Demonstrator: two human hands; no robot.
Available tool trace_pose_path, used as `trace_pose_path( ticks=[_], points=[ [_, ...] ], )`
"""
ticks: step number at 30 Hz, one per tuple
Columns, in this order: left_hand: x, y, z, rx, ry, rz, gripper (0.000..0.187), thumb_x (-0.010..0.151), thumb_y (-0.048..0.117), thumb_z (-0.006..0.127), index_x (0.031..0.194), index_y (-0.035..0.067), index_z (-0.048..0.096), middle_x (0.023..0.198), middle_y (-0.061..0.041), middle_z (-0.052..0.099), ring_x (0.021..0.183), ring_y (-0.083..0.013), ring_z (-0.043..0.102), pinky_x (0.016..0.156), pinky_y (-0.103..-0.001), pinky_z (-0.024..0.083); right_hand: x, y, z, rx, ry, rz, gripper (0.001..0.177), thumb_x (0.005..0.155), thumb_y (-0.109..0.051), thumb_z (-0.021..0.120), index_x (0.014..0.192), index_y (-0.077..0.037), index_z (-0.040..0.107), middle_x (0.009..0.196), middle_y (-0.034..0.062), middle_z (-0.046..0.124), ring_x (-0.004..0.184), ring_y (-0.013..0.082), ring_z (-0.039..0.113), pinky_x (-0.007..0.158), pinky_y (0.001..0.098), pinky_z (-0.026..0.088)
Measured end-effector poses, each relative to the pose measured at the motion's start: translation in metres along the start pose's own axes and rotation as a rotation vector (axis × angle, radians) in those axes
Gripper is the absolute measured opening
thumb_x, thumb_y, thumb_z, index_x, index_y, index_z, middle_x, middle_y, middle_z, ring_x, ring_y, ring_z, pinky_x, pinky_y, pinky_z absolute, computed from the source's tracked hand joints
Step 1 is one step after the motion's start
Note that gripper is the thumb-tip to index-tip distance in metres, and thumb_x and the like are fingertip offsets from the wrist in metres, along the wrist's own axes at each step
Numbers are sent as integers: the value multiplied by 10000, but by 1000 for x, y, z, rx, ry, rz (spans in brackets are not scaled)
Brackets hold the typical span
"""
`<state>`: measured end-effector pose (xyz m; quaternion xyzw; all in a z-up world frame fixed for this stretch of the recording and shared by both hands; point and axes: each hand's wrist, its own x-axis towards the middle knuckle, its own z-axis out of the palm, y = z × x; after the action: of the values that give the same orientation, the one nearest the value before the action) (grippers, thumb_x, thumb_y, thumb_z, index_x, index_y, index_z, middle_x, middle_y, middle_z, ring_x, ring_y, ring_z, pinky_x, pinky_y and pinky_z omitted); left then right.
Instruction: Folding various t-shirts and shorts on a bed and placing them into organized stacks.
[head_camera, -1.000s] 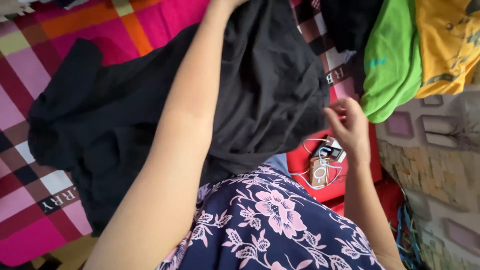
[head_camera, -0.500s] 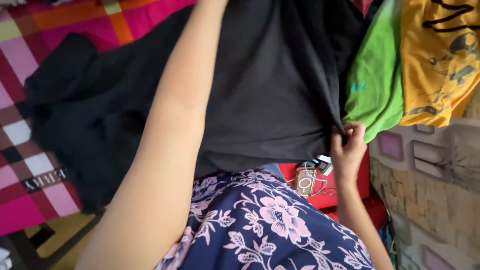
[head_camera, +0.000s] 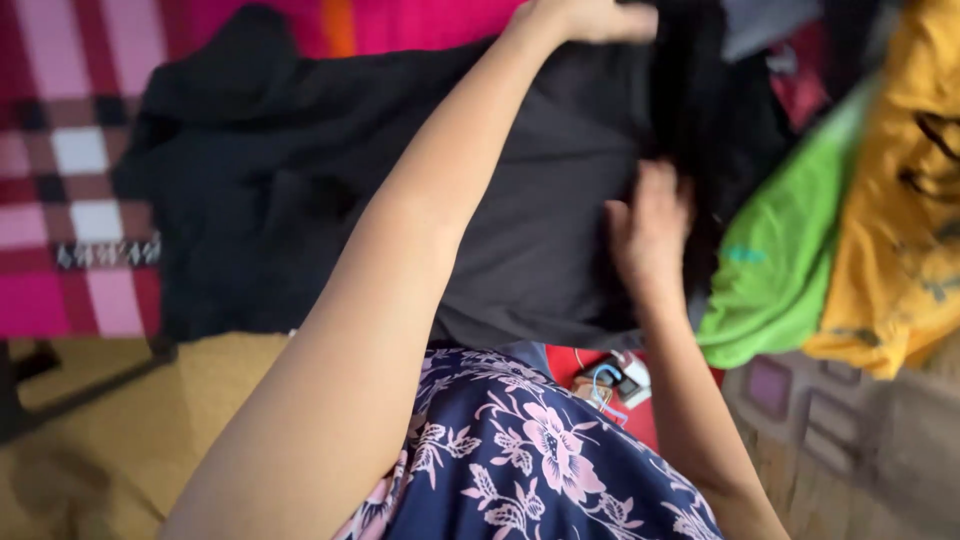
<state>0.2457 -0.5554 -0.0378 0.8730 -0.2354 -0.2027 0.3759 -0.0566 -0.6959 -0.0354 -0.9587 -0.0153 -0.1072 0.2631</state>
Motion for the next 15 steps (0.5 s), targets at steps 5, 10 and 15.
trace_pose_path(
  ticks=[5,10,15],
  points=[
    [-38,-67,-38,251,-70,148,516,684,440,839,1027,72,722,932,-128,722,865,-324,716,715,-465,564,19,-25,12,-153,-111,-248,573,926,-114,743,1453,7,552,1546,221,479,1412,506,401,1129,597,338],
    [-118,-97,-72,215,490,334,326,652,324,851,823,78,722,830,-114,734,786,-386,703,587,-606,537,68,-76,45,-37,-147,-421,477,884,-35,704,1348,26,612,1459,208,562,1377,476,453,1154,569,372],
    [-241,-172,-145,628,952,-101,82,830,133,658,852,96,727,701,-148,678,622,-352,667,520,-513,458,127,-127,65,151,-77,-426,179,1007,36,667,1173,-20,702,1288,142,711,1214,346,658,1047,420,530]
  ],
)
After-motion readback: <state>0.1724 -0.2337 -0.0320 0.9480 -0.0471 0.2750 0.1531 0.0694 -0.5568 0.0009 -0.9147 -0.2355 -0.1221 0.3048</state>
